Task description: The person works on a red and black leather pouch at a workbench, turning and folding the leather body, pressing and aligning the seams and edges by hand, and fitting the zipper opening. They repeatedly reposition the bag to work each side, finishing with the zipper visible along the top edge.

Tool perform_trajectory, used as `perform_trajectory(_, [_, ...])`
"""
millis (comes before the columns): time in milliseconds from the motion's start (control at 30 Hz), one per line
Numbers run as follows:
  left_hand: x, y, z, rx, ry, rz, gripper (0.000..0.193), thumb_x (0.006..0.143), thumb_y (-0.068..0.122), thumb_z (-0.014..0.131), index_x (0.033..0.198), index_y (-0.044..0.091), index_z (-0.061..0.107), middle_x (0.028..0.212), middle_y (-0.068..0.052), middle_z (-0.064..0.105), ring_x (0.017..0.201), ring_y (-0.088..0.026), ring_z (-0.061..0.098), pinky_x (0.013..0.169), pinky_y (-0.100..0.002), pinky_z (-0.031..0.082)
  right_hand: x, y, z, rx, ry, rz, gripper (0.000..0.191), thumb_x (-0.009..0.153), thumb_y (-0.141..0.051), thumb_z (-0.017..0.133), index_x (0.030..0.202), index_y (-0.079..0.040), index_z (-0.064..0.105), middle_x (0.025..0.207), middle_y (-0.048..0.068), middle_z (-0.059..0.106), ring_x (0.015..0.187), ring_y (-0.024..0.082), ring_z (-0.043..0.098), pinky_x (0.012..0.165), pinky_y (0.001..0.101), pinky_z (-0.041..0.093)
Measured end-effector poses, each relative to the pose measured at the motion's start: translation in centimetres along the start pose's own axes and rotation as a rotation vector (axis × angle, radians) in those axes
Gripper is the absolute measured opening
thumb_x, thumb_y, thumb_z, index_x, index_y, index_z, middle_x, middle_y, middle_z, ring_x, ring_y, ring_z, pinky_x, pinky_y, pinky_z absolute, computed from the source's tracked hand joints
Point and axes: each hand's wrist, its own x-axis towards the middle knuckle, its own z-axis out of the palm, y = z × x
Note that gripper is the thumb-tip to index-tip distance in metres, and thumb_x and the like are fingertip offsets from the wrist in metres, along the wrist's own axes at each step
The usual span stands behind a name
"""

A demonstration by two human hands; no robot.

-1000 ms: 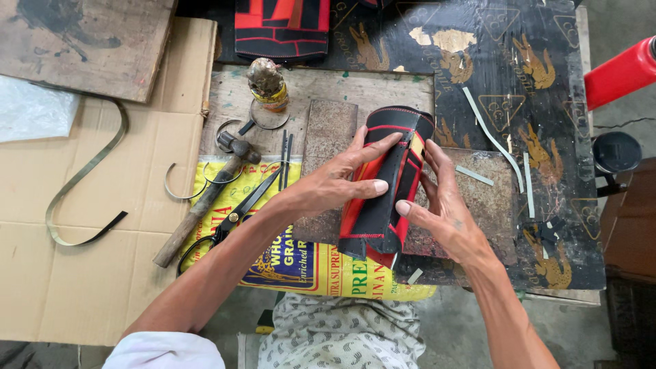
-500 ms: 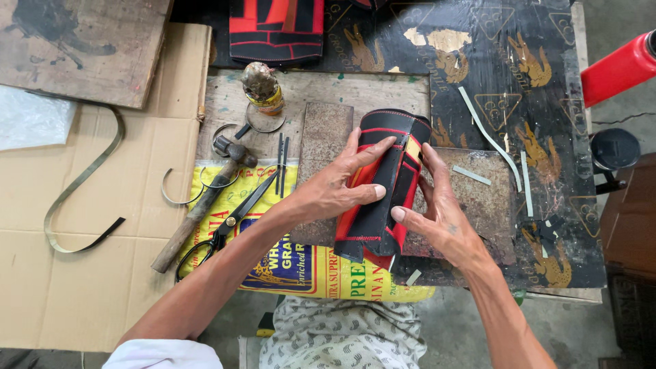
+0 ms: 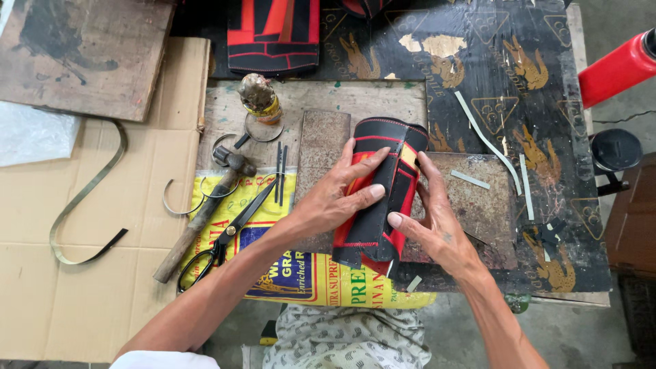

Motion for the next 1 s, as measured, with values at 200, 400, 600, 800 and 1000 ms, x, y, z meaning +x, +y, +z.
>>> perform_trajectory(200, [0.4,0.1,0.5,-0.032,0.064,-0.046,0.059,0.097,0.041,0.068,0.152,0.027,0.052,0.167,-0.039,0.007,0.160,-0.042,0.010,0.123,-0.045,0.024,0.2,1.1,-0.2,0.119,0.032,-0.078,0.086,0.092,-0.025,0.063,0.164,-0.010,0.017,0.171,0.016,0.024,0.159,0.031,0.024,0.126,0.0429,0.023])
perform_trajectory(400, [0.7,0.1,0.8,-0.006,0.120,-0.069,0.059,0.092,0.038,0.074,0.147,0.026,0.058,0.167,-0.037,0.014,0.159,-0.042,0.017,0.123,-0.044,0.028,0.2,1.9,0.3,-0.084,0.105,-0.169,0.084,0.094,-0.024,0.063,0.164,-0.009,0.019,0.170,0.016,0.023,0.158,0.032,0.026,0.127,0.0440,0.023])
perform_trajectory(600, [0.5,0.3,0.8,0.010,0.142,-0.071,0.058,0.091,0.037,0.074,0.146,0.026,0.059,0.167,-0.036,0.015,0.155,-0.042,0.028,0.121,-0.044,0.032,0.3,1.8,0.4,-0.151,0.120,-0.198,0.084,0.095,-0.024,0.065,0.164,-0.010,0.020,0.169,0.017,0.025,0.156,0.033,0.028,0.127,0.0454,0.025])
perform_trajectory(800, [0.3,0.7,1.2,0.055,0.173,-0.062,0.056,0.091,0.034,0.073,0.146,0.025,0.060,0.168,-0.036,0.015,0.154,-0.043,0.031,0.121,-0.042,0.033,0.1,1.1,1.2,-0.095,0.149,-0.055,0.088,0.089,-0.028,0.065,0.161,-0.013,0.016,0.161,0.015,0.027,0.149,0.031,0.035,0.103,0.0479,0.052])
perform_trajectory(1000, [0.3,0.8,1.1,0.041,0.175,-0.054,0.055,0.091,0.033,0.074,0.144,0.023,0.061,0.168,-0.034,0.015,0.152,-0.042,0.035,0.120,-0.042,0.033,2.2,0.1,-1.4,-0.323,0.136,-0.100,0.111,0.076,-0.035,0.079,0.160,-0.012,0.011,0.163,0.018,0.016,0.152,0.034,0.018,0.108,0.0517,0.041])
